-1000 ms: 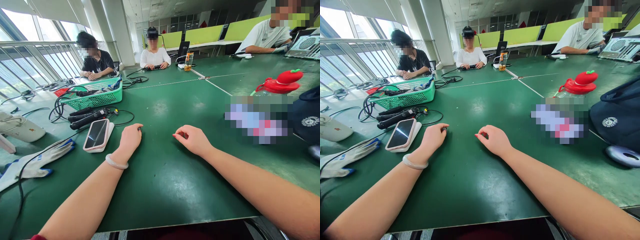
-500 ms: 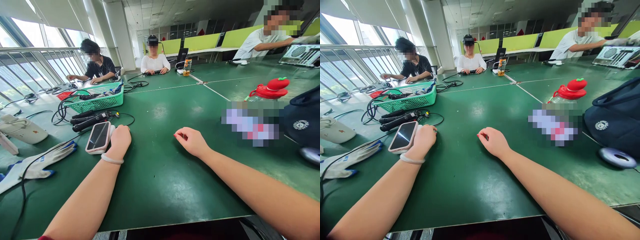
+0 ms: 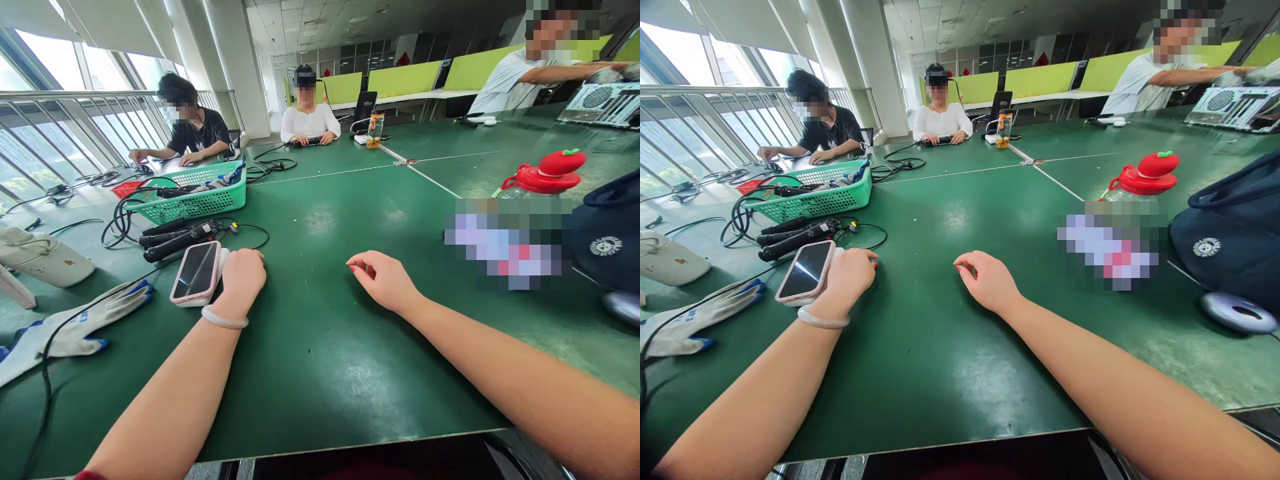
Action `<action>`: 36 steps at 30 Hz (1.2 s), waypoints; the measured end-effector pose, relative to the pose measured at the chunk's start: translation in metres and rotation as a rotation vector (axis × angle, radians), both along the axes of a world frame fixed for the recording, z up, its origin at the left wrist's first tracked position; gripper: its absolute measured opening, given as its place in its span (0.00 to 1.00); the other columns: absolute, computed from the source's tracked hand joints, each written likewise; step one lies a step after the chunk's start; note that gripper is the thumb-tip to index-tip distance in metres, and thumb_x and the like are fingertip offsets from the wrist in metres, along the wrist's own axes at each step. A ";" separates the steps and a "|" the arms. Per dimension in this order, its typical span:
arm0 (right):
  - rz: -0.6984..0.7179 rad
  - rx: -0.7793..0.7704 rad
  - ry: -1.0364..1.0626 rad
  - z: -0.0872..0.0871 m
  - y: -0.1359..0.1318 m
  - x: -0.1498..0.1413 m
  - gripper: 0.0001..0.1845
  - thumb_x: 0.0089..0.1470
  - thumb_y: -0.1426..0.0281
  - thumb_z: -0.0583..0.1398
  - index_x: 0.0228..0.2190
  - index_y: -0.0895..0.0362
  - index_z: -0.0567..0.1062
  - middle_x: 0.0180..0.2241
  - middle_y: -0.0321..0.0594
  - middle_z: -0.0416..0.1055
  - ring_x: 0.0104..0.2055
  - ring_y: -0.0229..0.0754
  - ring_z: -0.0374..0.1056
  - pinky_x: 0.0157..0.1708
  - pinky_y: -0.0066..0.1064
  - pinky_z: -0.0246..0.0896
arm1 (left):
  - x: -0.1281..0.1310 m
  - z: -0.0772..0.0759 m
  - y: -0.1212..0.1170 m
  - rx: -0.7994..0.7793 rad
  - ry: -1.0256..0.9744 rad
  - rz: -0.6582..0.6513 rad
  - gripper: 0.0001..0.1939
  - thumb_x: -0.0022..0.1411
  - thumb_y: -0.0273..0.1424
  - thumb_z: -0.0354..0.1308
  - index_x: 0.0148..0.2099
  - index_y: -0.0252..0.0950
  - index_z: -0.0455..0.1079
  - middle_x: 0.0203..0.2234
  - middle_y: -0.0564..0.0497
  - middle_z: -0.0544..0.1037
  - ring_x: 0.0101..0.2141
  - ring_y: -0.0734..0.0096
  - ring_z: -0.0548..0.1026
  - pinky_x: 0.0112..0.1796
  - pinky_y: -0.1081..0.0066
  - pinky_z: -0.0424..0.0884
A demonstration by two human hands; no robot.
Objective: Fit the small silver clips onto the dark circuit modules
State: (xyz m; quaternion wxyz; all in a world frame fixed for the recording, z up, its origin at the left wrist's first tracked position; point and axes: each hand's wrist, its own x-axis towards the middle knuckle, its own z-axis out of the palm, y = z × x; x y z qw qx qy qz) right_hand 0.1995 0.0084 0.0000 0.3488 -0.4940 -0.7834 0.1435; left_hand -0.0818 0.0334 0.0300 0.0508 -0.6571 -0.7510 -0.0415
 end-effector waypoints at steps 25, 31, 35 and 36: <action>0.271 -0.144 -0.244 -0.007 0.007 -0.003 0.19 0.52 0.62 0.61 0.46 0.52 0.75 0.37 0.39 0.71 0.35 0.40 0.68 0.39 0.33 0.63 | 0.079 -0.013 -0.033 -0.224 -1.322 -0.509 0.19 0.58 0.33 0.56 0.51 0.33 0.69 0.42 0.44 0.77 0.43 0.70 0.73 0.48 0.68 0.66; 0.315 -0.176 -0.206 -0.007 0.004 -0.004 0.06 0.54 0.67 0.60 0.33 0.52 0.78 0.33 0.36 0.72 0.34 0.38 0.68 0.38 0.32 0.62 | 0.076 -0.020 -0.029 -0.188 -1.128 -0.465 0.16 0.62 0.34 0.51 0.49 0.36 0.71 0.37 0.48 0.80 0.38 0.70 0.75 0.43 0.69 0.68; 0.332 -0.157 -0.212 -0.005 0.002 -0.006 0.07 0.54 0.71 0.58 0.28 0.54 0.77 0.30 0.35 0.72 0.34 0.38 0.67 0.36 0.31 0.61 | 0.076 -0.020 -0.031 -0.154 -0.984 -0.450 0.15 0.62 0.36 0.50 0.47 0.39 0.73 0.35 0.50 0.80 0.33 0.71 0.75 0.39 0.70 0.69; 0.336 -0.156 -0.206 -0.005 0.002 -0.006 0.08 0.55 0.72 0.58 0.28 0.54 0.77 0.30 0.36 0.72 0.34 0.38 0.67 0.36 0.31 0.61 | 0.076 -0.021 -0.031 -0.158 -0.980 -0.456 0.15 0.62 0.35 0.50 0.47 0.39 0.73 0.36 0.50 0.80 0.33 0.71 0.76 0.38 0.70 0.70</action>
